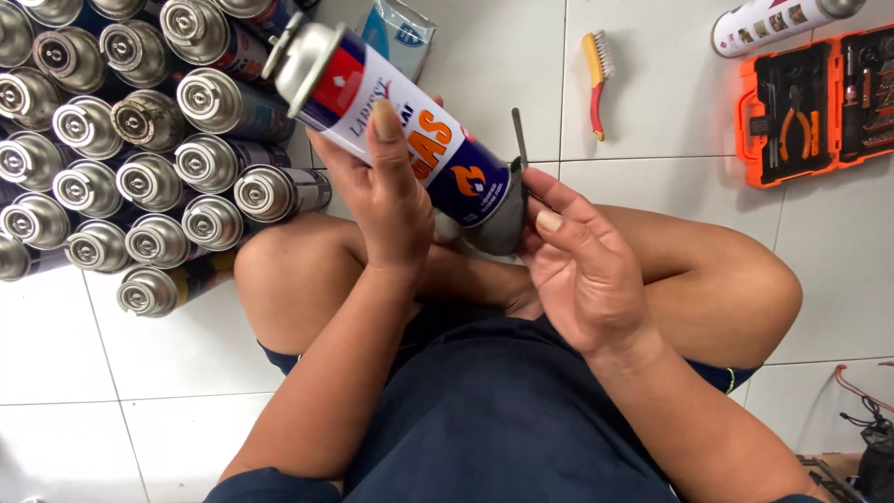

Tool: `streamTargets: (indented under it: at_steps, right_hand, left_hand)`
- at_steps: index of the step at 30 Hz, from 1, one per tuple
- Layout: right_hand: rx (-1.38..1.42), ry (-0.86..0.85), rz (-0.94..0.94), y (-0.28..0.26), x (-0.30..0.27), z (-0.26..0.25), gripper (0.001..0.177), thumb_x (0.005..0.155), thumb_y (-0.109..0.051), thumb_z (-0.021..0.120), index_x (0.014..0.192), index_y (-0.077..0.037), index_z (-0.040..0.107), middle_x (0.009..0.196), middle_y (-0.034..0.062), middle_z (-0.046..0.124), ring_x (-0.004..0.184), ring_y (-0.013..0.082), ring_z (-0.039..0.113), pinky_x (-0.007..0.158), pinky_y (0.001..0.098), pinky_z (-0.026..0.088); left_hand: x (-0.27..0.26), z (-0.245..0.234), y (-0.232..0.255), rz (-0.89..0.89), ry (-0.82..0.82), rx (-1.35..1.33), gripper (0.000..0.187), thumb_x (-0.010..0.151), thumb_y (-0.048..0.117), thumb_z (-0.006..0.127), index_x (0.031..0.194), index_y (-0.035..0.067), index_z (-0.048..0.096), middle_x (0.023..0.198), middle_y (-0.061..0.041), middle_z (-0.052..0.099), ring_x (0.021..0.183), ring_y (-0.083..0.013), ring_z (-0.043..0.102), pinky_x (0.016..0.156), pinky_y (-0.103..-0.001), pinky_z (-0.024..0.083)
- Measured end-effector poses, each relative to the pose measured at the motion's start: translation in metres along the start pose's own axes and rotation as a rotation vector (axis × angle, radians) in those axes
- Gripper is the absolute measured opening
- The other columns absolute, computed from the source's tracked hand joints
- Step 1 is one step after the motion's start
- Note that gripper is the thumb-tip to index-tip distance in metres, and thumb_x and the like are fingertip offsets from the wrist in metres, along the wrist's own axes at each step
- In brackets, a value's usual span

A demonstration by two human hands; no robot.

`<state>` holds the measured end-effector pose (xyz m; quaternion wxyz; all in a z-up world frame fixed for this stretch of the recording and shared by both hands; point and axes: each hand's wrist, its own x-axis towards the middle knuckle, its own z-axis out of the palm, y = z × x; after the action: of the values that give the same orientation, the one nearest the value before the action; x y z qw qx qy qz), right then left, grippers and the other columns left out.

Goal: Cleaning the valve and rim of spray cans using a brush, toothpick, and cloth to remove debris.

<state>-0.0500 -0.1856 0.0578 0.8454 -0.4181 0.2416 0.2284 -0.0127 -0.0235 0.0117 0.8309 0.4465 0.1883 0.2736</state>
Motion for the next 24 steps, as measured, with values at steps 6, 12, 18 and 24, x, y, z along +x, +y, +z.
streamTargets:
  at_steps: [6, 12, 18, 24]
  right_hand:
    - [-0.107, -0.009, -0.206, -0.004, 0.007, -0.041, 0.049, 0.097, 0.001, 0.055, 0.146, -0.002, 0.052, 0.14, 0.0193, 0.063, 0.128, 0.0298, 0.062, 0.1, 0.0447, 0.056]
    - [-0.453, -0.345, -0.369, 0.008, -0.01, -0.044, 0.059, 0.103, 0.001, 0.041, 0.159, 0.004, 0.023, 0.171, 0.018, 0.022, 0.162, 0.0272, 0.02, 0.135, 0.0422, 0.019]
    - [-0.8, -0.506, -0.367, 0.013, -0.019, -0.015, 0.076, 0.104, -0.013, 0.052, 0.163, -0.002, 0.007, 0.173, 0.0167, 0.013, 0.162, 0.0265, 0.017, 0.135, 0.041, 0.015]
    - [-0.828, -0.571, -0.282, -0.011, -0.002, -0.018, 0.083, 0.098, -0.009, 0.062, 0.164, -0.01, 0.011, 0.168, 0.0142, 0.033, 0.159, 0.0253, 0.03, 0.132, 0.0392, 0.024]
  left_hand:
    - [0.002, -0.039, 0.004, 0.174, -0.312, 0.659, 0.083, 0.087, 0.021, 0.083, 0.151, 0.007, 0.033, 0.142, -0.012, 0.054, 0.133, -0.0234, 0.055, 0.119, -0.037, 0.043]
    - [-0.019, -0.044, 0.0, 0.228, -0.644, 0.507, 0.065, 0.095, 0.018, 0.071, 0.148, 0.001, 0.038, 0.172, -0.025, 0.014, 0.167, -0.0405, 0.008, 0.143, -0.059, 0.009]
    - [-0.039, -0.053, 0.005, 0.136, -0.645, 0.733, 0.067, 0.082, 0.017, 0.071, 0.14, 0.0, 0.043, 0.136, -0.016, 0.058, 0.13, -0.032, 0.061, 0.115, -0.041, 0.048]
    - [-0.043, -0.043, 0.021, 0.051, -0.977, 0.849, 0.068, 0.075, 0.028, 0.074, 0.13, 0.0, 0.046, 0.12, -0.019, 0.062, 0.11, -0.038, 0.065, 0.091, -0.044, 0.053]
